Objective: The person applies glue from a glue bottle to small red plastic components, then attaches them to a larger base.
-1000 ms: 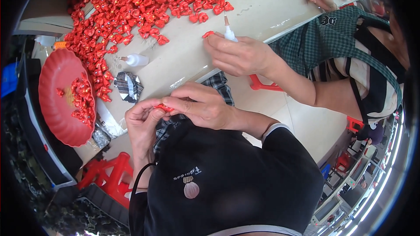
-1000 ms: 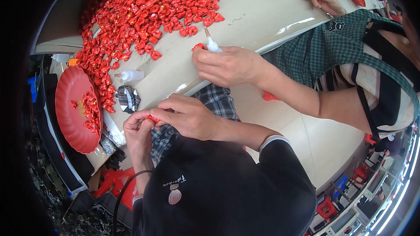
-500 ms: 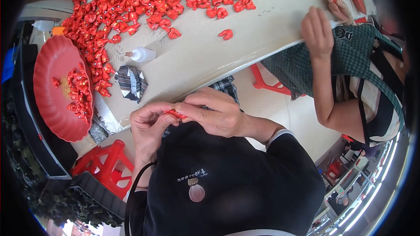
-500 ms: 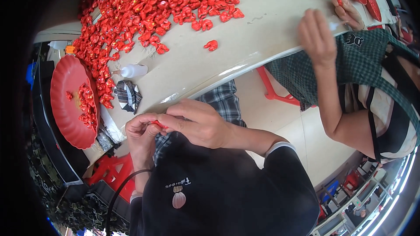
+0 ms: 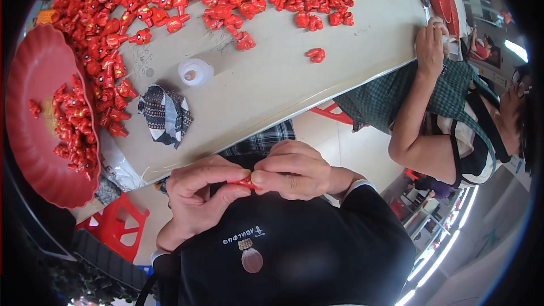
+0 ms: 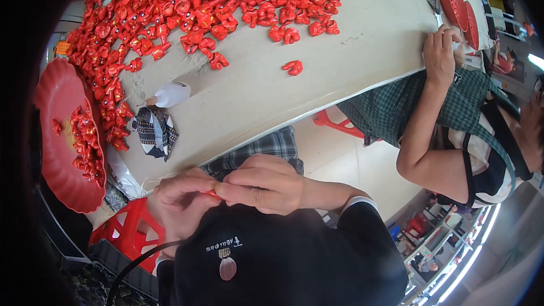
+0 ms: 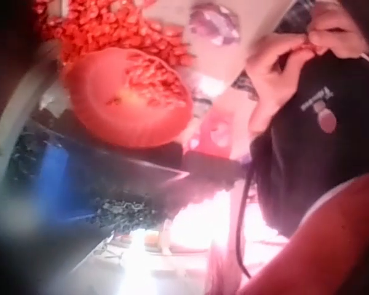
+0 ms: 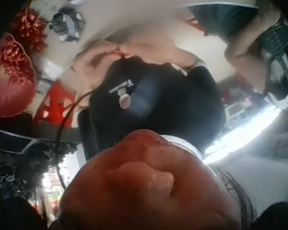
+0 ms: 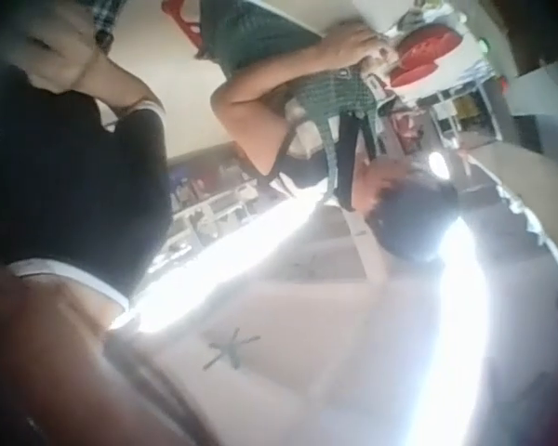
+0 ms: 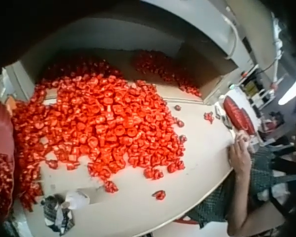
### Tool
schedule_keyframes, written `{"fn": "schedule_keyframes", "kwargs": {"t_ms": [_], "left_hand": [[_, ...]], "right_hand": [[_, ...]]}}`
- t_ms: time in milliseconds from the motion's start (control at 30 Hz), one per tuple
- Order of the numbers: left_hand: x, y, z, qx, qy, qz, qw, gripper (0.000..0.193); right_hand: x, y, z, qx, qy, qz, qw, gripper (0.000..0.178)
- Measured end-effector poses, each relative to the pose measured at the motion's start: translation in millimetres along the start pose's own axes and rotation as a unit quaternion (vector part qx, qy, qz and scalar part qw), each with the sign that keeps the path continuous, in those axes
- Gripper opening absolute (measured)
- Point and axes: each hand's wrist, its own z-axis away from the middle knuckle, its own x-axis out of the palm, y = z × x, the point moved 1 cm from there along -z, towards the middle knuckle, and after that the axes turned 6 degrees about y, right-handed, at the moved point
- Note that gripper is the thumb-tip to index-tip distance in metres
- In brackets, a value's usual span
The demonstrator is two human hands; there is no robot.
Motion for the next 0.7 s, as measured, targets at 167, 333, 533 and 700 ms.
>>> {"fn": "schedule_keyframes", "kwargs": {"t_ms": [167,333,533,700], "left_hand": [[-7.0,-3.0,-5.2,0.034,-0.014,-0.02,0.999,0.025],[-11.2,-4.3,-4.4,0.034,-0.009,-0.025,0.999,0.024],[-12.6,-4.3,-1.1,0.007,0.013,-0.026,1.0,0.024],[-0.4,1.7,2.5,-0.099,0.082,0.029,0.991,0.018]], "right_hand": [[4.7,3.6,-3.6,0.001,-0.009,0.005,1.0,0.034],[9.7,5.1,-3.0,0.004,-0.006,0.004,1.0,0.034],[12.4,6.3,-3.2,0.029,-0.013,-0.001,0.999,0.032],[4.7,0.2,-10.7,0.101,-0.025,0.033,0.994,0.036]]}}
